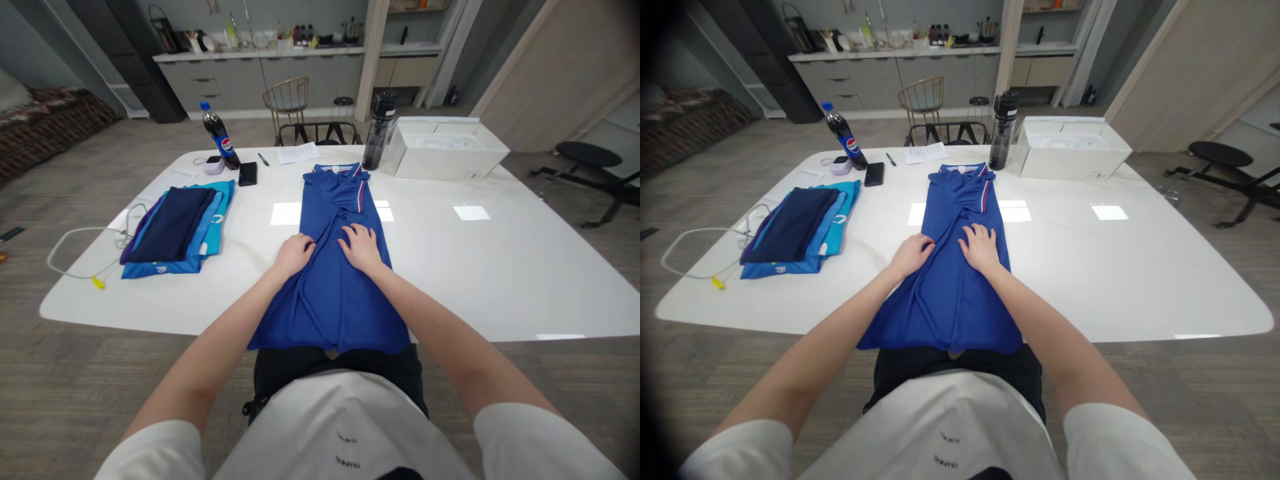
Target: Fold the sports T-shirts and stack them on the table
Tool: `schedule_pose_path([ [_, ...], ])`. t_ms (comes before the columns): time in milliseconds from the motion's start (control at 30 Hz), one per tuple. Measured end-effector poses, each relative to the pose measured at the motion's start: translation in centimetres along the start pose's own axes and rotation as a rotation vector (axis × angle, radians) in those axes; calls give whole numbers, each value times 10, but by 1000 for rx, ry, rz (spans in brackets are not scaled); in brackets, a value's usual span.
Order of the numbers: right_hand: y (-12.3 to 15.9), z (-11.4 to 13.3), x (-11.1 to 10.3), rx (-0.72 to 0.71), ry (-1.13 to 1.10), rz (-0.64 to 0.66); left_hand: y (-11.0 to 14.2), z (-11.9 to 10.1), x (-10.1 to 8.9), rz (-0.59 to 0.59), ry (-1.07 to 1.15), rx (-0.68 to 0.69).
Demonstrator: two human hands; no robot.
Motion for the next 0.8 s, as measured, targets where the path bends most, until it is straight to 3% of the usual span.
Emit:
schedule_pose_path([
  [200, 10, 51, -23, -347, -46, 114, 97, -1, -50, 233, -56, -297],
  [333, 9, 87, -24, -467, -53, 197, 138, 1, -71, 311, -105, -320],
  [433, 6, 98, -23, -510, -45, 234, 162, -3, -86, 328, -149, -316],
  [533, 7, 93, -30, -516, -58, 236, 182, -19, -105, 297, -135, -278],
  [633, 11, 79, -45, -495, -91, 201, 197, -52, -117, 220, -137, -223],
  [733, 20, 54, -57, -450, -114, 155, 203, -97, -111, 145, -166, -131],
  [800, 29, 35, -59, -412, -117, 148, 203, -126, -97, 195, -116, -12],
])
Point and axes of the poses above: each hand's wrist, its own y-axis away from the middle knuckle, its own x-axis out of the palm, z = x × y, the point moved 1 cm from there along -y, towards the middle knuckle, and after that the axes turned 4 degrees about -z, right-handed, at the moved point
